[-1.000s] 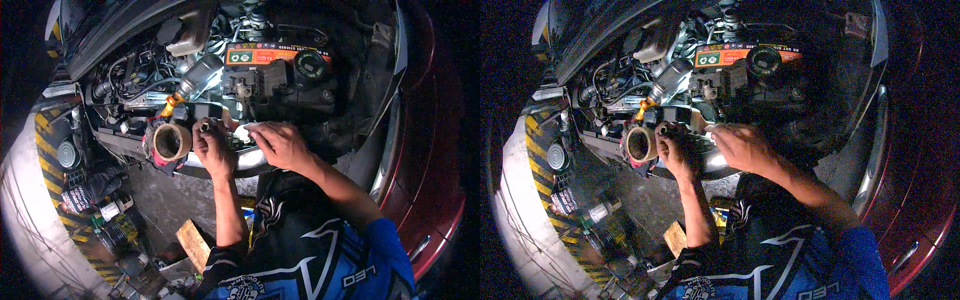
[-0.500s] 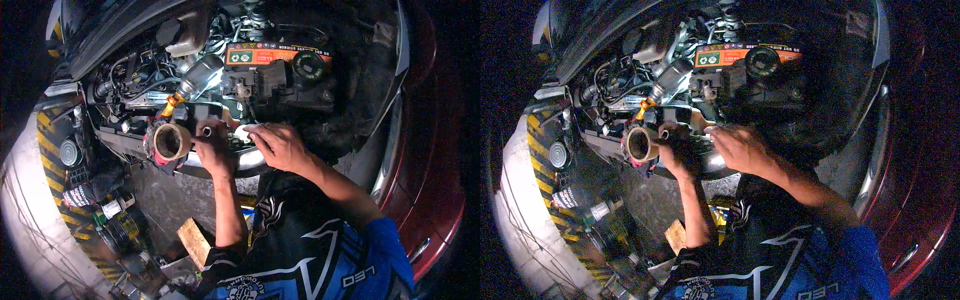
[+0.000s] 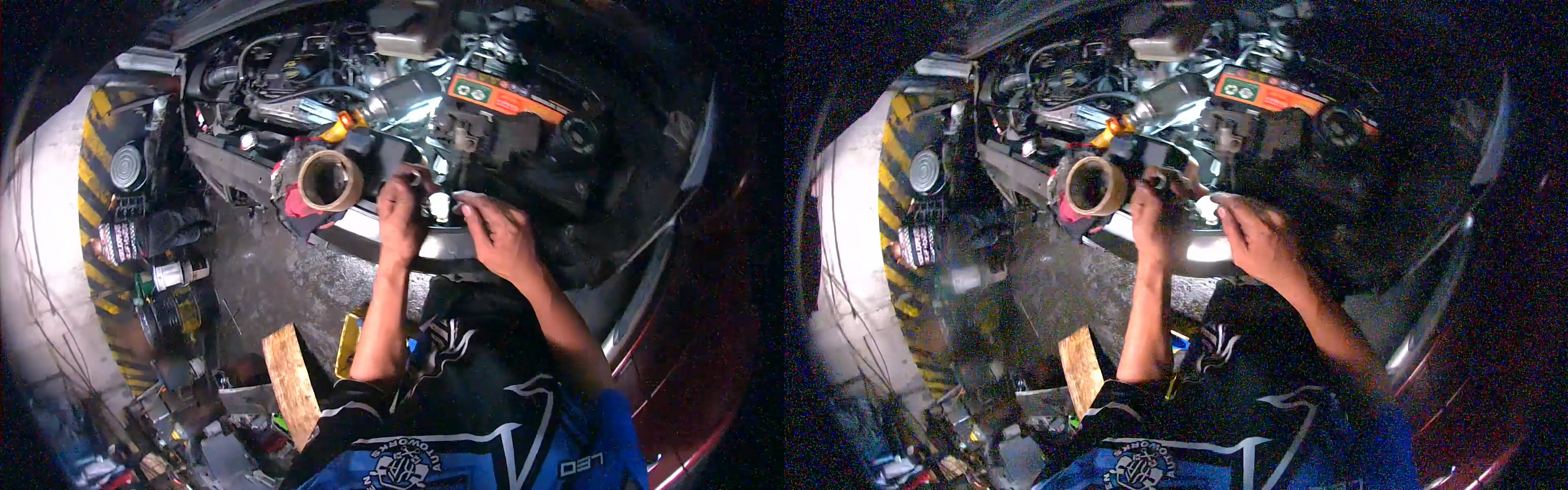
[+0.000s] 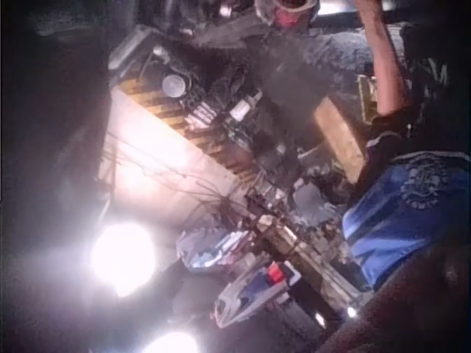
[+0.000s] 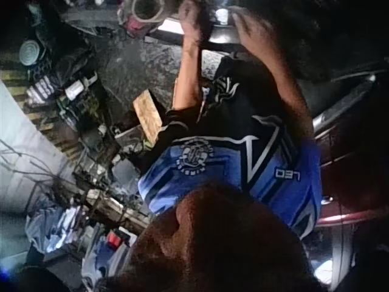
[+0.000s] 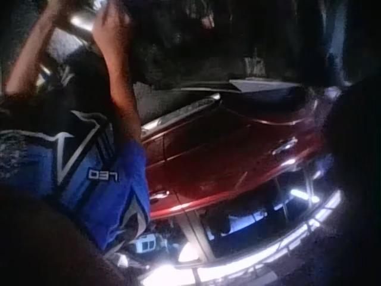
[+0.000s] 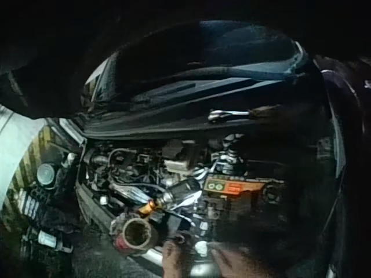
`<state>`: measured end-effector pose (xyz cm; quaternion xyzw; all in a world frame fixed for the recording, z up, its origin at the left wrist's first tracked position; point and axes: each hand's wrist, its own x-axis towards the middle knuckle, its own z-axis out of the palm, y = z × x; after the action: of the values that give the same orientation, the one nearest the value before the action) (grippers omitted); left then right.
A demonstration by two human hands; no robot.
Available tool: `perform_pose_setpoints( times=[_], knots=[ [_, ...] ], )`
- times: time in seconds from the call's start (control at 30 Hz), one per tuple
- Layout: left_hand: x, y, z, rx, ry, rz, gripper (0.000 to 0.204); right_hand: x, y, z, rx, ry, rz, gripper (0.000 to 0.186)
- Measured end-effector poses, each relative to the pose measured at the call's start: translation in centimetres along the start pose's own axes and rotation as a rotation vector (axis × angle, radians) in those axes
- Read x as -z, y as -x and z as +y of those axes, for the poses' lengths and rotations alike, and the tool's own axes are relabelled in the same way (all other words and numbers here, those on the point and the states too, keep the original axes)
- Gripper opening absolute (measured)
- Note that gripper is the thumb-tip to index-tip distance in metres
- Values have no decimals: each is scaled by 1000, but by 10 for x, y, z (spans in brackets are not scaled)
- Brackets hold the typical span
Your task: The person works under the car hood, loosening components using a socket tool and by hand. The person then moves to the front bumper frame, handling wires and unfastening parts with the tool.
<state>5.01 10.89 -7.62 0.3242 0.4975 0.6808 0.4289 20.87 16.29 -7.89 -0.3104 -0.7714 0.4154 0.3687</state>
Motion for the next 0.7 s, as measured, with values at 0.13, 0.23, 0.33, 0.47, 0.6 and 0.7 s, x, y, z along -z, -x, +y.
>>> perform_pose_setpoints(
  times=[0.13, 0.23, 0.33, 0.47, 0.6, 0.7],
  knots=[
    [-9, 6, -3, 41, -173, 205, 44, 6, 7, 0, -13, -78, 141, 20],
    [-16, 3, 0, -3, -141, 220, 42, 24, 23, -6, 22, -85, 194, 22],
    [-15, 7, 6, -189, -91, 243, 41, 47, 44, -15, 68, -41, 145, 22],
    [-16, 0, 42, -337, -140, 373, 40, 62, 80, -9, -69, -67, 126, 23],
    [-27, 27, 71, -395, 362, -58, 41, 73, 94, -3, -128, -128, 185, 23],
    [-28, 83, 82, -417, 291, 17, 44, 78, 95, 2, -36, 56, 93, 23]
  ],
)
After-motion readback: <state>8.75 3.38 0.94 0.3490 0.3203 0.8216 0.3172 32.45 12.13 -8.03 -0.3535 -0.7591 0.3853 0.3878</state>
